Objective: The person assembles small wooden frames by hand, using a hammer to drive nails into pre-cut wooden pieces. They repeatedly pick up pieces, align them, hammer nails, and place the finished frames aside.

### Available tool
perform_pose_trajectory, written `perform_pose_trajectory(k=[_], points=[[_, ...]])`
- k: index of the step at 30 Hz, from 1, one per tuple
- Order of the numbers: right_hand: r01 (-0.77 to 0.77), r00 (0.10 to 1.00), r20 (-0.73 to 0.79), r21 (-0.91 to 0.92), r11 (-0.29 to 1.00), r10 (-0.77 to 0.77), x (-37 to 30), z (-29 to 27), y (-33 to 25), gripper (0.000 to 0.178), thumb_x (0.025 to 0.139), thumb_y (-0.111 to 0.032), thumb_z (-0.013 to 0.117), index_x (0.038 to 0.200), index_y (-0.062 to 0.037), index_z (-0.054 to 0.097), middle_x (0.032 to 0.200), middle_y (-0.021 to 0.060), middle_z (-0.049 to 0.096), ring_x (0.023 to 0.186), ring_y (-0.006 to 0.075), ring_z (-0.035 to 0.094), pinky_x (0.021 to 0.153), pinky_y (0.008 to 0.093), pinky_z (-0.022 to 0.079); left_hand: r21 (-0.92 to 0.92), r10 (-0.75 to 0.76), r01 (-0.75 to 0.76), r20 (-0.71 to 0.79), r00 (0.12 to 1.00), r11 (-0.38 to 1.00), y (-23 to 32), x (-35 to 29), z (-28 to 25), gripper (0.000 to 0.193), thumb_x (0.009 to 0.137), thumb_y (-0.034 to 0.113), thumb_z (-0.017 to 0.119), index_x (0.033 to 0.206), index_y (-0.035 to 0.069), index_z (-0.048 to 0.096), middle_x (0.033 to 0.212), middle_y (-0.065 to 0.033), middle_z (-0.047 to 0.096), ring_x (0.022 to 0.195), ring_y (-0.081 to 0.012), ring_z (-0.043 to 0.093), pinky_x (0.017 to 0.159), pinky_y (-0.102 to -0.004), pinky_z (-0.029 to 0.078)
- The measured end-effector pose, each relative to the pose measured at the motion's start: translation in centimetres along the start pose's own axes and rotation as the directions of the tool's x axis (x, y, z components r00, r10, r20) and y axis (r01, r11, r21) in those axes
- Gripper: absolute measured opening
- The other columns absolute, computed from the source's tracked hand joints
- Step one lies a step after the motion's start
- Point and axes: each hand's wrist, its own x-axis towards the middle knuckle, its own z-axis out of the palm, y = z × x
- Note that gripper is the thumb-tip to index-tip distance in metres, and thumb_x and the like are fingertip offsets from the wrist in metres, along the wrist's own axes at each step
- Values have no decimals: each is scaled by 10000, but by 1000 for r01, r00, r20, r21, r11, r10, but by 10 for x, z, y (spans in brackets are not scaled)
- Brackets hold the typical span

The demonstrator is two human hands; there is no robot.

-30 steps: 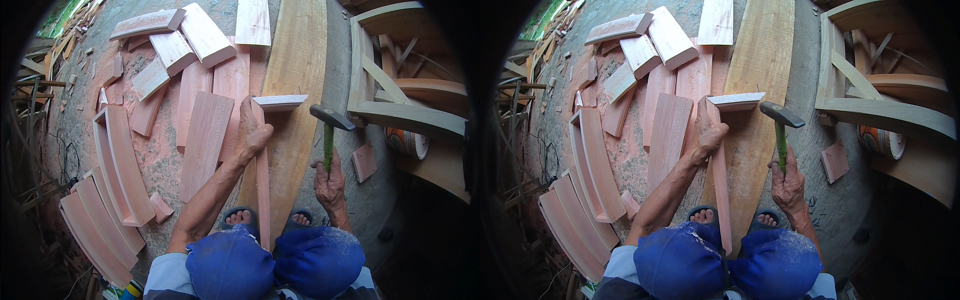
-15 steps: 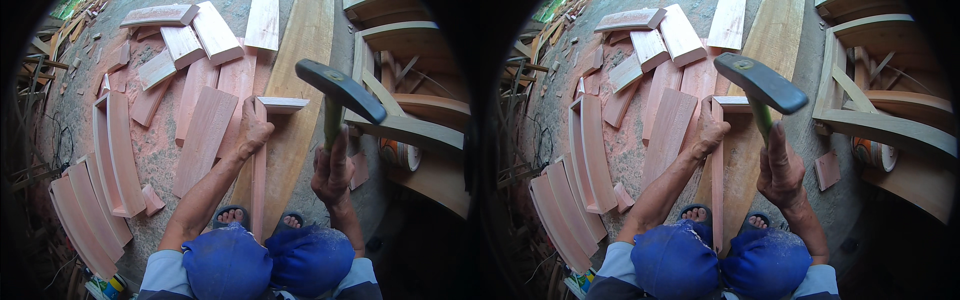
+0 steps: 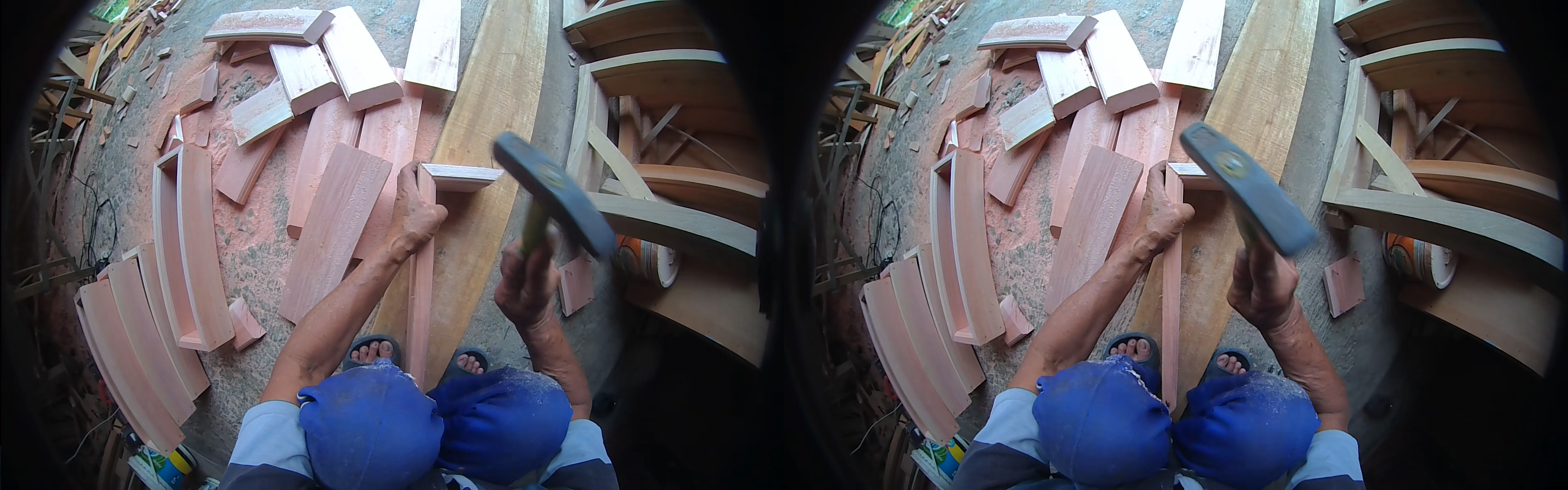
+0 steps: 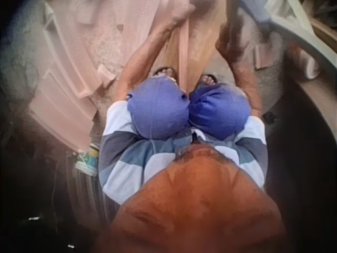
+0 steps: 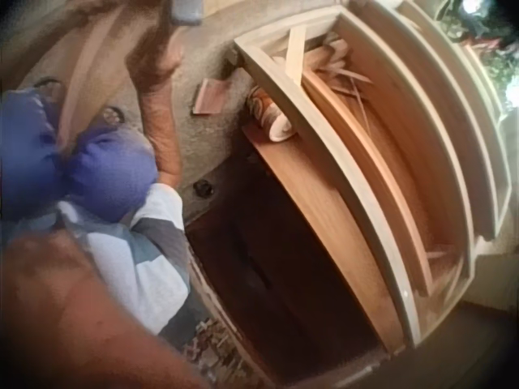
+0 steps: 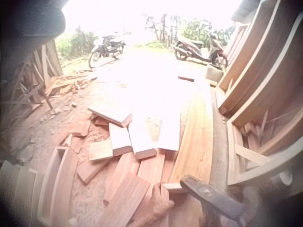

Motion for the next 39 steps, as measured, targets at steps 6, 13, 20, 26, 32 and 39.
perform_pose_trajectory(k=[6, 13, 20, 26, 32, 39], points=[[-181, 920, 300, -244, 953, 252, 6, 5, 2, 792, 1023, -91, 580, 1692, -322, 224, 710, 165, 638, 608, 331, 682, 581, 510, 569, -4, 7, -7, 45, 999, 1000, 3, 2, -6, 924, 686, 25, 670, 1528, -66, 299, 1411, -263, 462, 1374, -388, 458, 1201, -401, 359], [-95, 984, 145, -78, 992, 105, 5, -10, -8, 695, 1082, -106, 539, 1697, -246, 247, 718, 139, 627, 588, 251, 636, 547, 427, 529, -14, 10, -10, 17, 1000, 1000, -1, 5, 0, 912, 674, 38, 675, 1510, -71, 327, 1418, -272, 462, 1382, -387, 455, 1210, -401, 348], [-54, 986, 144, -184, 981, 81, -15, 4, 11, 735, 1049, -89, 554, 1696, -219, 230, 647, 153, 592, 534, 324, 621, 538, 478, 534, -23, 2, -1, 61, 998, 1000, 0, -1, 2, 923, 676, 42, 665, 1515, -87, 303, 1414, -269, 461, 1386, -394, 449, 1222, -411, 335], [-183, 923, 294, -232, 955, 249, -9, 10, 8, 704, 1064, -143, 547, 1689, -281, 254, 711, 183, 636, 599, 339, 660, 574, 477, 546, 7, 0, 0, 10, 1000, 1000, 7, -6, -7, 919, 666, 22, 656, 1525, 0, 329, 1306, -204, 541, 1255, -342, 563, 1121, -407, 435], [125, 988, -94, 6, 992, -124, 30, -31, -53, 689, 1054, -28, 547, 1681, -114, 276, 814, 186, 653, 586, 308, 630, 575, 439, 534, -15, 34, -34, -18, 999, 999, -12, -3, -10, 896, 670, 32, 659, 1497, -64, 328, 1376, -253, 476, 1314, -365, 496, 1172, -397, 385], [-238, 875, 361, -259, 936, 323, 1, 3, 4, 744, 1045, -124, 546, 1688, -324, 230, 706, 211, 668, 594, 377, 698, 582, 544, 566, -20, 63, -62, 52, 997, 998, -3, -1, -3, 889, 681, 25, 673, 1497, -42, 328, 1397, -259, 472, 1381, -392, 463, 1188, -432, 374]])
